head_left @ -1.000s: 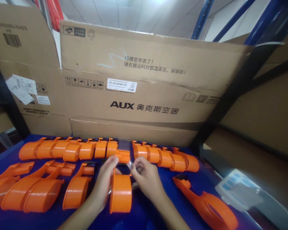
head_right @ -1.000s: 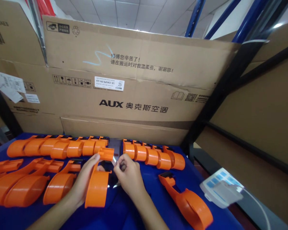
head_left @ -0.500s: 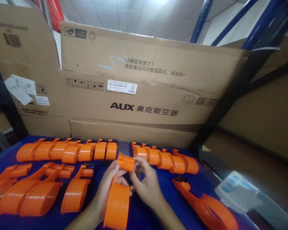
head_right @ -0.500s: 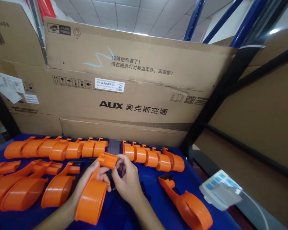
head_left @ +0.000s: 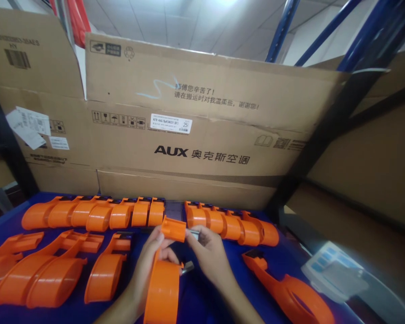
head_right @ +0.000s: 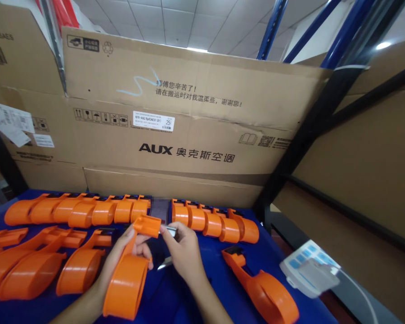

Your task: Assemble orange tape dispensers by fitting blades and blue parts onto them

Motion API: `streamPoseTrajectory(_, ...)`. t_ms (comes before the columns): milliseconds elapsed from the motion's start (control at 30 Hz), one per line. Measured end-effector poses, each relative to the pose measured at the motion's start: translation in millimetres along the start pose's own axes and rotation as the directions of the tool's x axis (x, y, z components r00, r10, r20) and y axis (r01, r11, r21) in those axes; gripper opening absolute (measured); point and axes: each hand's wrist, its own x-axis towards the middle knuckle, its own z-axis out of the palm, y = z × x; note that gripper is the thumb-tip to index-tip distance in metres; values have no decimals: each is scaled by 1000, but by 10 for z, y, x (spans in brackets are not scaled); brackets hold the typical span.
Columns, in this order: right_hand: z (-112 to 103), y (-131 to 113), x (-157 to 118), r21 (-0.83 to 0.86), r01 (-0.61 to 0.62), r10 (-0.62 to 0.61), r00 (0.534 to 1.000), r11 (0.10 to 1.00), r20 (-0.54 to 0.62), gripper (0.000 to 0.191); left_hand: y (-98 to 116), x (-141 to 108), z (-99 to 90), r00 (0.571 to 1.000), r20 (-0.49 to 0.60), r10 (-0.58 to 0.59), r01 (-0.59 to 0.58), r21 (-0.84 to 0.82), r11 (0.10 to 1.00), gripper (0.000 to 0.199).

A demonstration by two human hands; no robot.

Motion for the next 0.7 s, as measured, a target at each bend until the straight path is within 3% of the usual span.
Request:
streamPoseTrajectory(67, -17, -62, -14, 62, -78, 74, 995, 995, 73, 42, -11, 6, -6, 998, -53, 26, -25, 22, 999, 61)
streamPoseTrajectory(200, -68, -169, -47, 111, -123, 122, 992, 986, 11, 44, -40, 43, -47, 987, -150, 50, -36, 95, 995, 59)
streamPoseTrajectory(333, -124, -185, -24, 116, -136, 137, 991, 984, -3, 46, -44, 47, -68, 980, -181, 78, -54, 134, 990, 53)
streamPoseTrajectory(500, -146, -158, 48, 165, -76, 73, 997, 983, 24, 38, -46, 2, -49, 988, -145, 46, -26, 137, 990, 49)
streamPoseTrajectory(700, -140, -153, 25, 137, -25, 20, 999, 990, 41, 33, -80, -30, -46, 983, -181, -26, 36, 55, 998, 60)
